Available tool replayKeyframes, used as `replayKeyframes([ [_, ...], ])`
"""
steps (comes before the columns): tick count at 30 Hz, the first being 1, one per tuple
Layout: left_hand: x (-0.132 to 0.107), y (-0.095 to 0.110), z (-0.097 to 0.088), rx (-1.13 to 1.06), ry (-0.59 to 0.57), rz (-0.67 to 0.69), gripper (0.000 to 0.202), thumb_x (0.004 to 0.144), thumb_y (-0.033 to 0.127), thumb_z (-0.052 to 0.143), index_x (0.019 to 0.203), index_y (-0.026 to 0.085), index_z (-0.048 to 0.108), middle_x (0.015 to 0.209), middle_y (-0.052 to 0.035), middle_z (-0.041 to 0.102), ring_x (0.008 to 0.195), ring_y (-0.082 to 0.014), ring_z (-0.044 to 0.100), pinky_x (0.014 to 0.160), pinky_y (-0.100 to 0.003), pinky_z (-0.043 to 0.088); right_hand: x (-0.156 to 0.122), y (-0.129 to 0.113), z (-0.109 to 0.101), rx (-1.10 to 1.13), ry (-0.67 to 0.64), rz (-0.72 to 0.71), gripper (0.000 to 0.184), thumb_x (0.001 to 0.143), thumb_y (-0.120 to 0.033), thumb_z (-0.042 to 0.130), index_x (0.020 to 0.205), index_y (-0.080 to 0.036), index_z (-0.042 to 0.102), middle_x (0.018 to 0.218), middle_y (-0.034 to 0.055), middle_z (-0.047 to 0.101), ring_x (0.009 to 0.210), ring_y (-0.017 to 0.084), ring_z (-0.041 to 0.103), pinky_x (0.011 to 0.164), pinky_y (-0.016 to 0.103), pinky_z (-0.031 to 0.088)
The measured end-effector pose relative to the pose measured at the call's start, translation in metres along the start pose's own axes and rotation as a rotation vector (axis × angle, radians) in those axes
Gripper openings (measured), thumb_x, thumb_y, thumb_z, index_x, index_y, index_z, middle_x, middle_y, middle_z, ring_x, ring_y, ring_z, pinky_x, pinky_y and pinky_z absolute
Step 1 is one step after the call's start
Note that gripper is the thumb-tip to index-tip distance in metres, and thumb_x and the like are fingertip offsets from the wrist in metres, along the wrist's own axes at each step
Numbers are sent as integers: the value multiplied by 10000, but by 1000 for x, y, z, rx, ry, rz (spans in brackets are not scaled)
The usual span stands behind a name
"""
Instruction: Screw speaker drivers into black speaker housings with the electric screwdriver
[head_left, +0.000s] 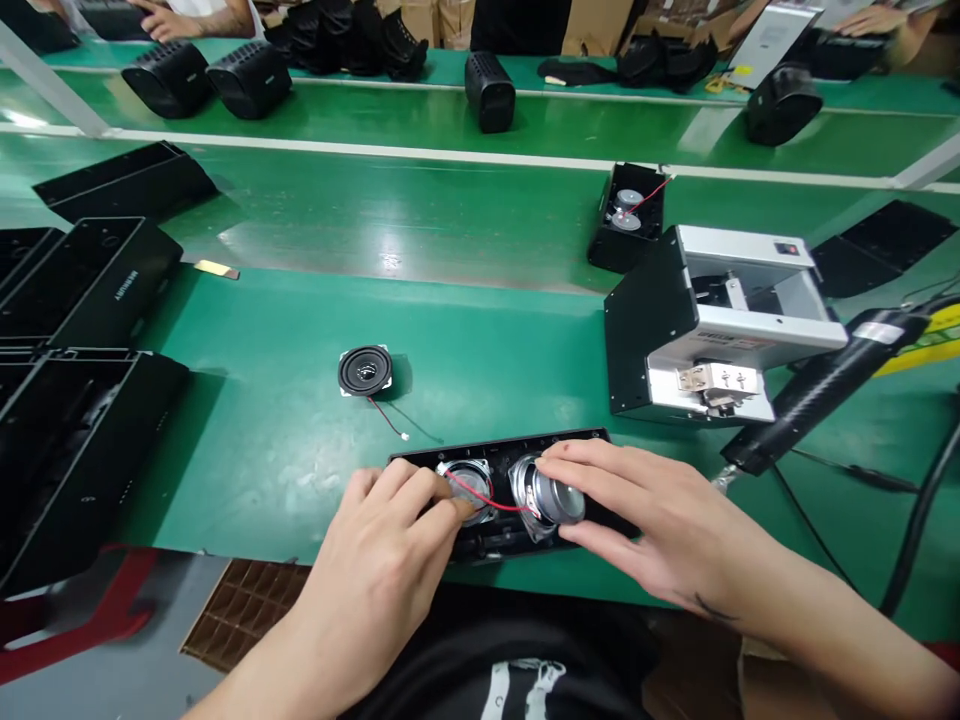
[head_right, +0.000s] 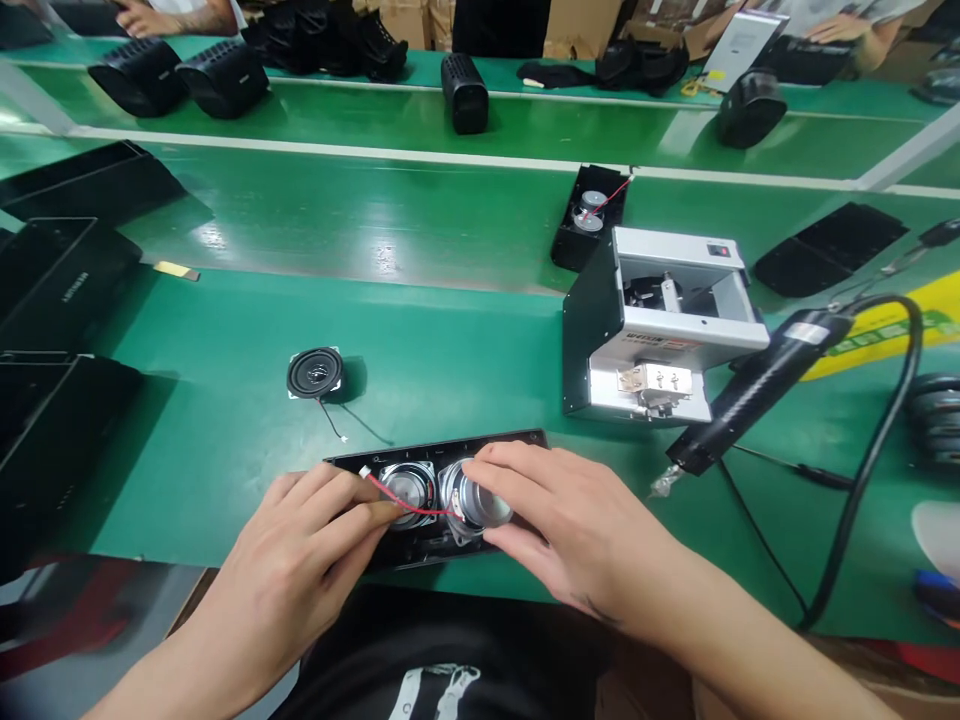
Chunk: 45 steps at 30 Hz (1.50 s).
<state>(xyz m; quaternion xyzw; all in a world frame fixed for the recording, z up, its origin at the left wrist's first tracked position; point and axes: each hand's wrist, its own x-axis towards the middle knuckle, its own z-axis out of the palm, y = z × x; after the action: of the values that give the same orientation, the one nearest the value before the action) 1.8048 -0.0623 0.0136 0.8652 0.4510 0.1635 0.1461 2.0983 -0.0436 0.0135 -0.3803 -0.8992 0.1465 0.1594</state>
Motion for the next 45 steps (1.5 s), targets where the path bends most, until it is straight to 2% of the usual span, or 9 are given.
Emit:
replayKeyframes([
  [3,-1,-2,6,-13,31,4,178,1066,119,496,1088,216,644,965,-16,645,873,-199,494,728,-376,282,5,1,4,-154,14,-39,378,1039,-325,546,1404,-226,536,1350,72,677,1156,232,691,874,412,622],
  [7,-1,-5,8,-19,45,12,185,1069,124,493,1074,225,648,935,-3,653,848,-195,492,730,-378,271,13,0,7,-206,2,-52,343,1039,-339,538,1359,-217,562,1282,68,709,1099,237,715,814,420,608],
  [13,0,-10,10,-27,70,23,183,1062,124,507,1036,232,654,902,16,652,837,-191,502,746,-381,271,21,-5,14,-232,-37,-36,433,881,-270,779,1270,-204,603,1171,61,730,1003,252,730,723,404,567],
  [16,1,-11,11,-30,76,34,184,1058,122,506,996,219,649,878,13,638,825,-192,501,751,-383,276,22,-5,14,-237,-42,-28,466,851,-267,816,1265,-210,611,1168,53,728,998,249,727,718,397,549],
  [19,1,-11,12,-28,88,42,189,1056,110,498,1014,215,649,897,9,654,822,-192,507,747,-384,272,22,-5,14,-245,-34,-42,394,907,-304,759,1260,-203,617,1168,56,731,991,243,725,710,391,531],
  [22,0,-12,13,-12,92,50,194,1056,104,495,1035,217,652,908,10,666,817,-190,514,751,-387,270,21,-3,15,-253,-3,-53,290,1024,-366,578,1254,-197,630,1151,62,739,981,226,727,733,387,526],
  [25,-1,-11,14,4,88,54,193,1057,110,493,1050,215,654,918,4,666,827,-194,524,773,-393,284,22,-2,16,-247,29,-60,329,1069,-401,455,1245,-198,647,1148,63,746,975,211,728,756,378,533],
  [37,0,-11,11,1,68,56,209,1060,105,471,1044,213,650,920,6,655,821,-192,530,765,-390,278,17,0,14,-191,-62,-63,315,1019,-270,561,1320,-191,616,1239,106,707,1042,272,709,809,463,632],
  [45,0,-10,13,4,68,56,191,1059,102,475,1062,205,636,943,5,660,816,-184,534,752,-391,279,16,1,17,-142,-12,-58,306,1042,-293,524,1309,-177,618,1217,115,713,1049,260,714,825,441,638],
])
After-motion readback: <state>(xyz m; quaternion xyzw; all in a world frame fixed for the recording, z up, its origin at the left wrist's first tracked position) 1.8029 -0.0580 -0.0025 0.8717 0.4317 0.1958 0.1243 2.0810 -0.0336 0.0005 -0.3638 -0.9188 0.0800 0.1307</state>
